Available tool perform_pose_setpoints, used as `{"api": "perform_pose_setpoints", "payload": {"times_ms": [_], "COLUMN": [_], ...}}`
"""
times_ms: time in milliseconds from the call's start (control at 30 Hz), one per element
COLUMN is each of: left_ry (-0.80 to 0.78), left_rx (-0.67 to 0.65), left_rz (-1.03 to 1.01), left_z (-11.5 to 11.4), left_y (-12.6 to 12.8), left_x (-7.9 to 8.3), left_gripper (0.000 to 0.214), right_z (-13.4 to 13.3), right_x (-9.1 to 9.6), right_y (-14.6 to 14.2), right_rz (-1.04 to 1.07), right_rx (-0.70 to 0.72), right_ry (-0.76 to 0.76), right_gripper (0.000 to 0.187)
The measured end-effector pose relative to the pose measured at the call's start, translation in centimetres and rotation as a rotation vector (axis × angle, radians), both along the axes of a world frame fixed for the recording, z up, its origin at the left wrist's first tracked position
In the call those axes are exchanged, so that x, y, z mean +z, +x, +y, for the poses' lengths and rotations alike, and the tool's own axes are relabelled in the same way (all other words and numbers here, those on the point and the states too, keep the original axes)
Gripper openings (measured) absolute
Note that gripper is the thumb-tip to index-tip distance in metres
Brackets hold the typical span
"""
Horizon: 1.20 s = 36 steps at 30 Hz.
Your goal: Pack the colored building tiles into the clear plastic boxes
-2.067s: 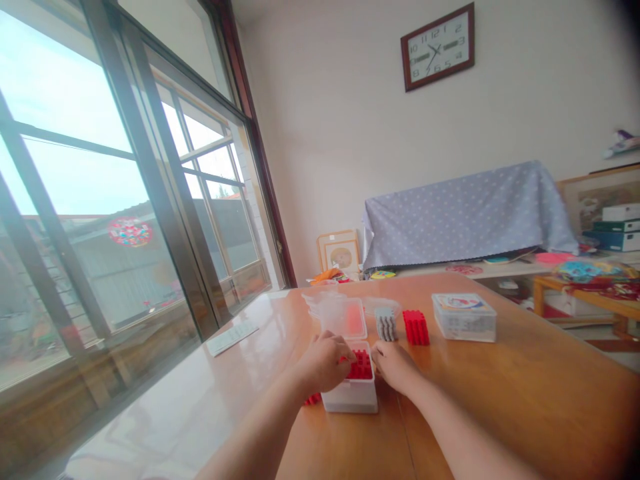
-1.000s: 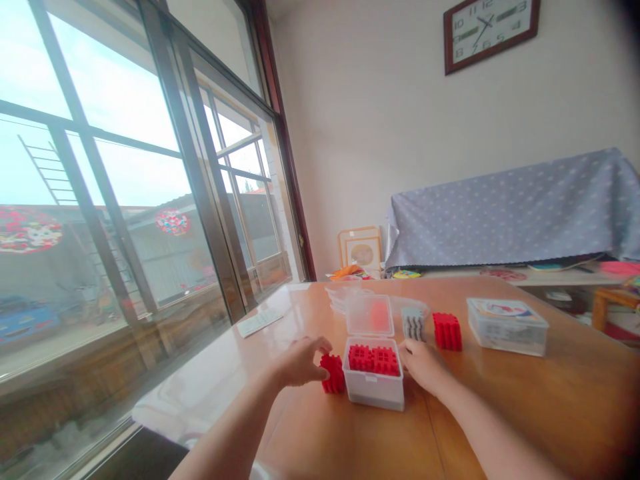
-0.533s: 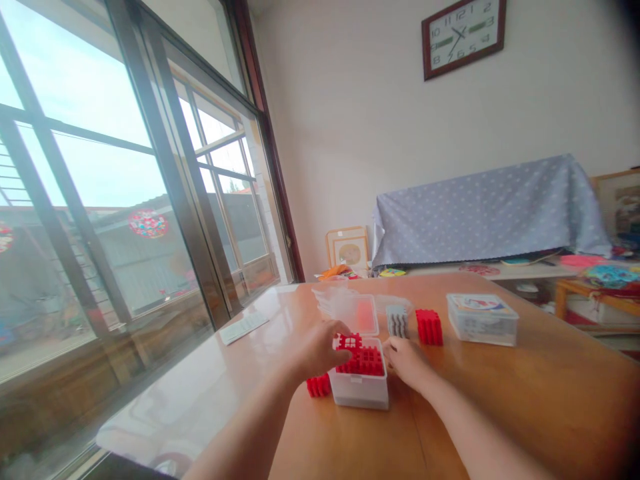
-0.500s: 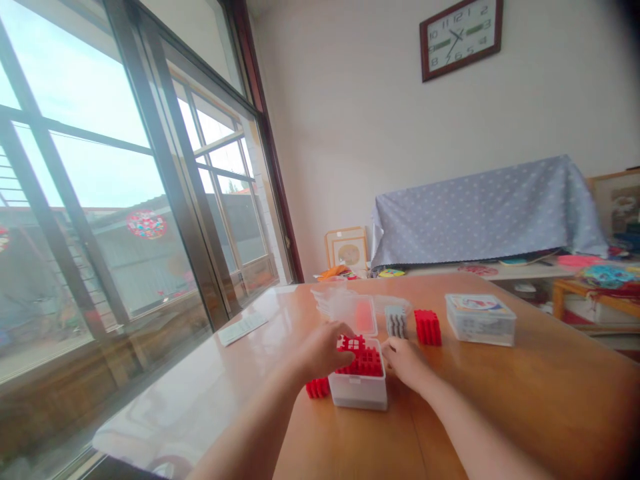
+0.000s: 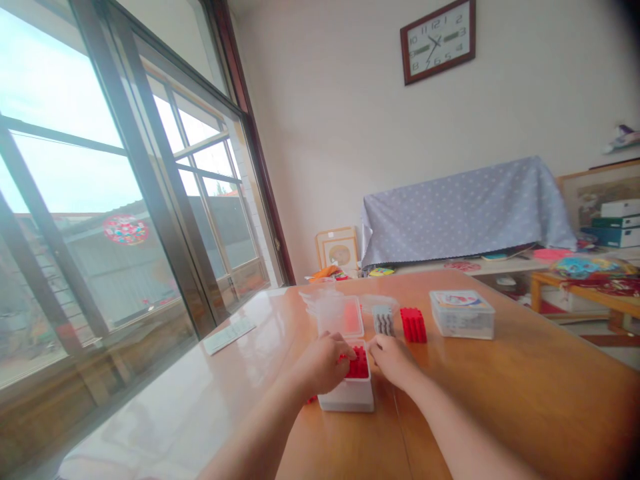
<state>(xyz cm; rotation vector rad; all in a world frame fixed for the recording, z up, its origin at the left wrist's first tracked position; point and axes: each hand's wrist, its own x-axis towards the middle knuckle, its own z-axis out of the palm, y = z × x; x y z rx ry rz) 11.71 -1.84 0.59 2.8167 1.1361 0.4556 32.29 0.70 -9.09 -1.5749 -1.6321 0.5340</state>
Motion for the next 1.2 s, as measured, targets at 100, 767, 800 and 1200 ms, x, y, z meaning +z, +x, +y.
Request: {"api": "perform_pose_setpoints", "payload": {"times_ms": [100, 767, 800, 1200], "left_ry": [0.005, -0.261, -0.247, -0.033], "left_rx": [0.002, 0.333, 0.338, 0.324], "left_rz": [0.014, 0.029, 0.029, -0.119], "left_z": [0.0, -1.6, -1.6, -1.2], "left_y": [0.1, -10.4, -10.4, -10.6], "left_x": [0.1, 0.6, 0.3, 2.4], "left_gripper": [0.031, 0.059, 0.057, 0.035], "right_z": [0.0, 0.6, 0.6, 0.5], "right_x": [0.0, -0.9, -1.0, -0.9], "right_y": [0.1, 0.5, 0.5, 0.3], "right_rz": [-0.002, -0.036, -0.041, -0.027], "right_rx": [-0.001, 0.021, 0.027, 0.014], "right_ry": [0.004, 0.002, 0.009, 0.001], "right_gripper": [0.030, 0.035, 0.036, 0.033]}}
